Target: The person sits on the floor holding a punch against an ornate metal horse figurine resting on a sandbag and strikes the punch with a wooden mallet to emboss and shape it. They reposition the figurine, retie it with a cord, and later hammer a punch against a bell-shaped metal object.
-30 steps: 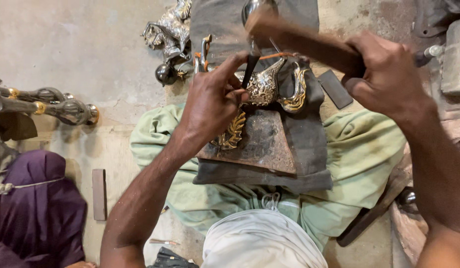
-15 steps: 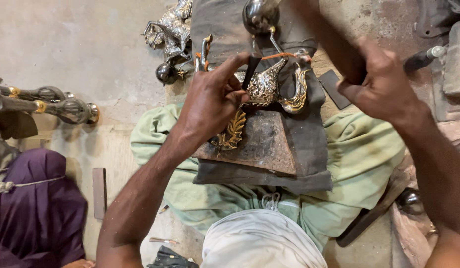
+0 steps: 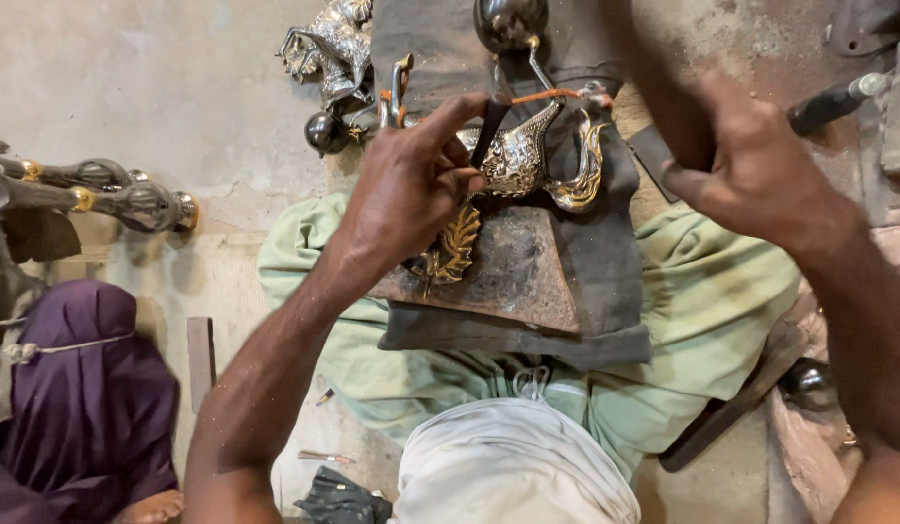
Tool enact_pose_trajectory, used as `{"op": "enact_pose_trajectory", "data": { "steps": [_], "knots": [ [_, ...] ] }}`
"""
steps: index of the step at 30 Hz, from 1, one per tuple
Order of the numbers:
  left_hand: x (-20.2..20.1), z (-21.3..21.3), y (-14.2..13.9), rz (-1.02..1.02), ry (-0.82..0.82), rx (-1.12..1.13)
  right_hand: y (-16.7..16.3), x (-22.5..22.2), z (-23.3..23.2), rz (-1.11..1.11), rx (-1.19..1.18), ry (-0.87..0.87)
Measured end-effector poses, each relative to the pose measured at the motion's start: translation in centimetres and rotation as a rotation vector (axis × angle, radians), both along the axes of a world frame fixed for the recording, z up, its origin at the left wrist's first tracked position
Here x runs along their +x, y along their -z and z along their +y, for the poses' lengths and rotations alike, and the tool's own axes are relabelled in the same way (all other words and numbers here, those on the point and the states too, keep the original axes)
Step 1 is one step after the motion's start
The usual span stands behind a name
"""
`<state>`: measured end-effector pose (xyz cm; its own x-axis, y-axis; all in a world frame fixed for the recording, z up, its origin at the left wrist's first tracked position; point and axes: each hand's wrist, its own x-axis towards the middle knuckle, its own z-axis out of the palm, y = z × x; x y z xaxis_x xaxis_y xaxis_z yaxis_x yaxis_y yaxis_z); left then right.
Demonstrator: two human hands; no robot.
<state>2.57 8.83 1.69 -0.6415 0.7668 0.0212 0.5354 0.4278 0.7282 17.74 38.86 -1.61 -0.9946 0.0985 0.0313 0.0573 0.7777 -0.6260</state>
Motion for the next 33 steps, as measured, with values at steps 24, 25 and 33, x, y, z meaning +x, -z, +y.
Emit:
{"op": "enact_pose_trajectory", "data": {
  "steps": [24,25,33],
  "knots": [
    [-0.6,0.0,0.0,0.052,0.042,0.048,0.4,0.0,1.2,0.077,0.183,-0.094],
    [-0.5,-0.1,0.1,0.043,0.035,0.047,0.7,-0.1,1.0,0.103,-0.012,-0.069],
    [-1.1,0.0,0.4,0.025,0.043,-0.026,0.8,-0.3,1.1,0.049,-0.008,-0.064]
  ]
}}
